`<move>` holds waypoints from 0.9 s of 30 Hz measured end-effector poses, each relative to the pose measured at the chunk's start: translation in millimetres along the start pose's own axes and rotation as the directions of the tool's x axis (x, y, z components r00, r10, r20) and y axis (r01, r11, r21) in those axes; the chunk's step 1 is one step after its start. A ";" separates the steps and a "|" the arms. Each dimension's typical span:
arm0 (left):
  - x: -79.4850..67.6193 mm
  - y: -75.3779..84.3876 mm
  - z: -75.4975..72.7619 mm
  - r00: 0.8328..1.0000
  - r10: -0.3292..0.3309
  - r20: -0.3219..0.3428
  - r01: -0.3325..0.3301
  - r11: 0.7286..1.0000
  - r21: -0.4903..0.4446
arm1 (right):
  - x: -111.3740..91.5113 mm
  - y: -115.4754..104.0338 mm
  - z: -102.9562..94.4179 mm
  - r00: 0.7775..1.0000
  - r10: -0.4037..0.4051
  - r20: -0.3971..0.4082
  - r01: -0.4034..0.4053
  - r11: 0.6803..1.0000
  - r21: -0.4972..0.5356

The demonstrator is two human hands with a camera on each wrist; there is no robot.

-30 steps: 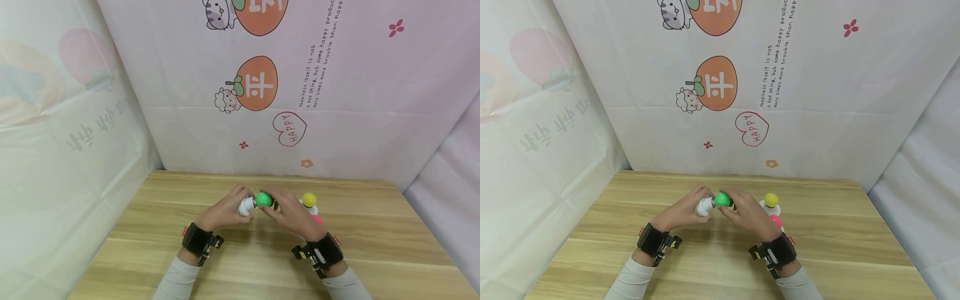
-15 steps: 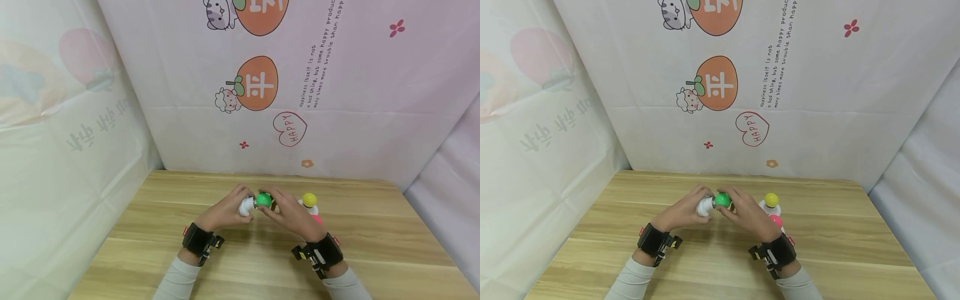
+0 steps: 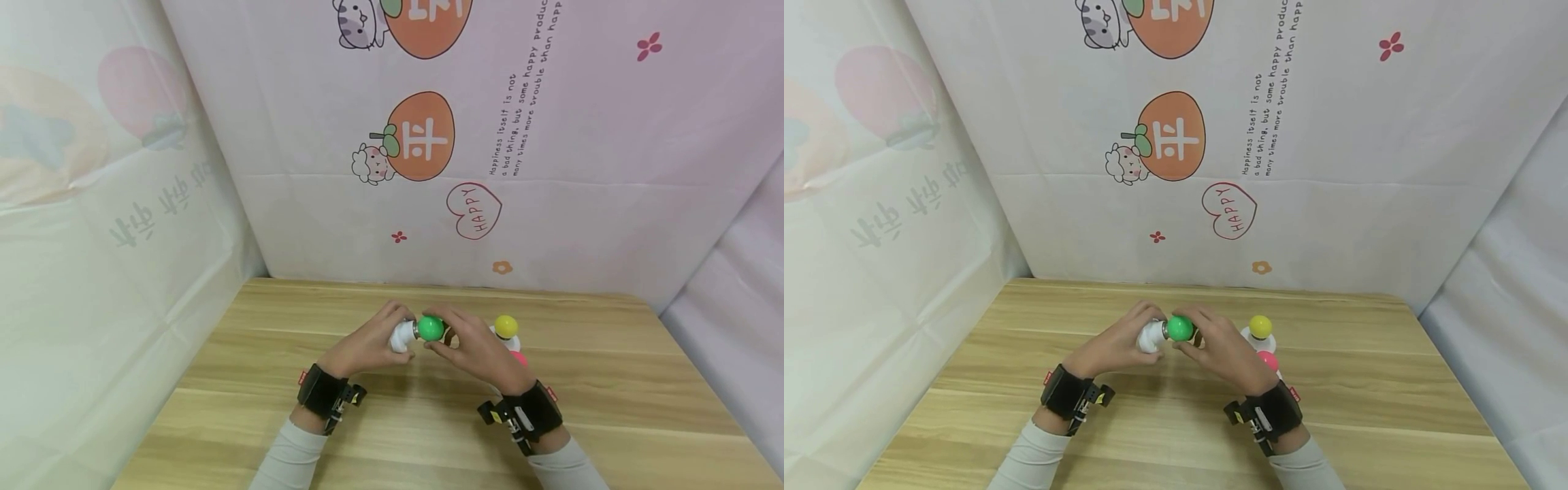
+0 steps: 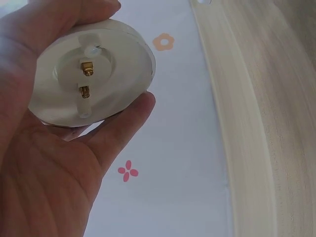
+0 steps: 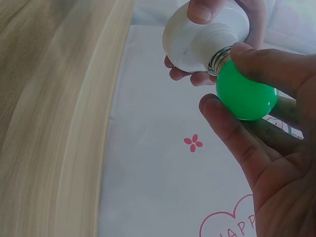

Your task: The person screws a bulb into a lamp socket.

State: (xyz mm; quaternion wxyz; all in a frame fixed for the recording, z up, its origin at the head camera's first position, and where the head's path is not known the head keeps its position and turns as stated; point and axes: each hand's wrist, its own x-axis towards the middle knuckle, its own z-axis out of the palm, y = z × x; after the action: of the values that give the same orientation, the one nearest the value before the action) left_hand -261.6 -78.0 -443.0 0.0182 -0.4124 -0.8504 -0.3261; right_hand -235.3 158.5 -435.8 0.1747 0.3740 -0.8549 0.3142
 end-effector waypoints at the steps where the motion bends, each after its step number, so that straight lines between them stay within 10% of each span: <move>1: -0.1 0.0 0.0 1.000 0.001 0.001 -0.001 1.000 -0.001 | 0.0 0.0 -0.1 1.000 -0.001 -0.003 0.000 1.000 -0.002; 27: -0.8 5.7 -1.3 1.000 0.021 0.005 -0.021 0.999 0.042 | -0.7 -1.4 3.4 0.998 0.061 -0.024 -0.061 0.998 -0.024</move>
State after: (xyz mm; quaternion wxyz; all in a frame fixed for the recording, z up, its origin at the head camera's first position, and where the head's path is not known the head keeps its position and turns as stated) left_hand -257.3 -76.8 -439.1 0.0285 -0.4216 -0.8527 -0.3073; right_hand -234.0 155.9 -438.2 0.1796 0.3418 -0.8677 0.3131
